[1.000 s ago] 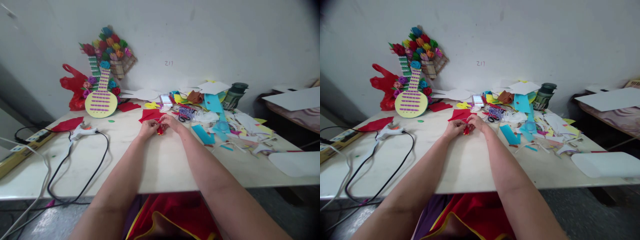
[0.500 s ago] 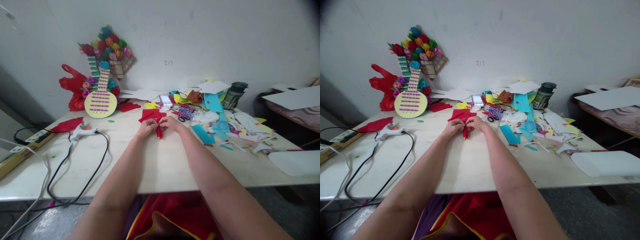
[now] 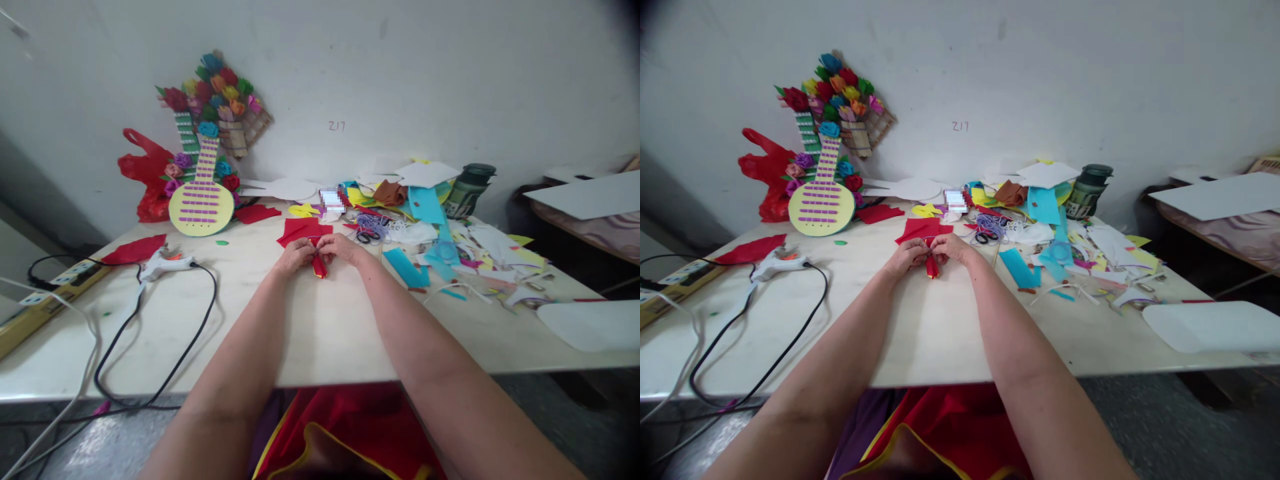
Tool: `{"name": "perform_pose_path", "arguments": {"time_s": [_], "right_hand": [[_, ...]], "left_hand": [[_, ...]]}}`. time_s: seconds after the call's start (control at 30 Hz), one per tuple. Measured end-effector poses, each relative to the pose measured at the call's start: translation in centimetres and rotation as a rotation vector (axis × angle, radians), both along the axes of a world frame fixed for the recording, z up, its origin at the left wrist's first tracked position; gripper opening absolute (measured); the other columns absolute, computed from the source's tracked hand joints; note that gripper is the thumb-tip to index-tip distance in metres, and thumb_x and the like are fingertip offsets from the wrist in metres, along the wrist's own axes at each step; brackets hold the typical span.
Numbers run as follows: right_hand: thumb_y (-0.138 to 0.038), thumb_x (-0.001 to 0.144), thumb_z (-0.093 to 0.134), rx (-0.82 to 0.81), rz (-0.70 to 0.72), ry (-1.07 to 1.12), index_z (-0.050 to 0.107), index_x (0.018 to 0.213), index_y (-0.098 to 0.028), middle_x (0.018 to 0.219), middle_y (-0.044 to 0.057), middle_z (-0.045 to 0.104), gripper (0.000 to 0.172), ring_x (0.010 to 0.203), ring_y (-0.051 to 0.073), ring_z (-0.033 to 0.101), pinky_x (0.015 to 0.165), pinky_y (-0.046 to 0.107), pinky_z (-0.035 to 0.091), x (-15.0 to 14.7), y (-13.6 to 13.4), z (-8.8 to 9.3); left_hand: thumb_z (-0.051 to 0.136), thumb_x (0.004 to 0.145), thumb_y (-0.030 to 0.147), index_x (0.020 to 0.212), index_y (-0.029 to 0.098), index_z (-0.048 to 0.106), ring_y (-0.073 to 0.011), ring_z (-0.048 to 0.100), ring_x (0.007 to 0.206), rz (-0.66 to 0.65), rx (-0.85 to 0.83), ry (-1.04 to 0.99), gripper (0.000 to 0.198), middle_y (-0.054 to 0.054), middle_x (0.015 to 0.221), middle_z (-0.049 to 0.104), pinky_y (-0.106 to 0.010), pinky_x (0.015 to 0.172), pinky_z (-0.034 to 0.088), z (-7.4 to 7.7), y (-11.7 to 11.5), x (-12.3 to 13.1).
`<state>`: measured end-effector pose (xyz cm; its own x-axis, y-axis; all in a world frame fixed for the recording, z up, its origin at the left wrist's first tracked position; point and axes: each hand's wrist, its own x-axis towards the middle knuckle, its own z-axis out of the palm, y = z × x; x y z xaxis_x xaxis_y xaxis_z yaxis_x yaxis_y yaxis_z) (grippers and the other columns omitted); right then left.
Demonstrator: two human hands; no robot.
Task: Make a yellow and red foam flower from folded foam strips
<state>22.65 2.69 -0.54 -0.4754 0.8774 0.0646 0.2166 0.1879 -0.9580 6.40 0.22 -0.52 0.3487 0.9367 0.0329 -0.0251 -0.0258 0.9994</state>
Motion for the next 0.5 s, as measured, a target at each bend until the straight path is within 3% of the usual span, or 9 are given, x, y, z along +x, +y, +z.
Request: {"name": "perform_pose_path", "arguments": {"time_s": [0.23,0.5], "right_hand": [[-0.006,0.066,0.053,0.001,-0.024,0.056,0.052,0.076,-0.016,0.047,-0.005,0.055,0.013,0.042,0.009,0.053,0.046,0.020,0.045,-0.03,0.41,-0.63],[-0.003,0.068,0.053,-0.053,-0.027,0.080,0.050,0.070,-0.016,0.049,-0.004,0.058,0.014,0.045,0.011,0.058,0.050,0.022,0.050,-0.14,0.30,-0.56]], "left_hand": [[0.052,0.067,0.018,0.064,0.016,0.045,-0.0038,0.024,0.036,-0.032,-0.041,0.015,0.008,0.007,0.044,0.028,-0.019,0.037,0.014,-0.08,0.33,-0.23],[0.050,0.068,0.019,0.066,0.015,0.048,-0.0033,0.021,0.034,-0.028,-0.051,0.024,0.005,0.007,0.045,0.028,-0.019,0.037,0.012,-0.11,0.41,-0.39]]}}
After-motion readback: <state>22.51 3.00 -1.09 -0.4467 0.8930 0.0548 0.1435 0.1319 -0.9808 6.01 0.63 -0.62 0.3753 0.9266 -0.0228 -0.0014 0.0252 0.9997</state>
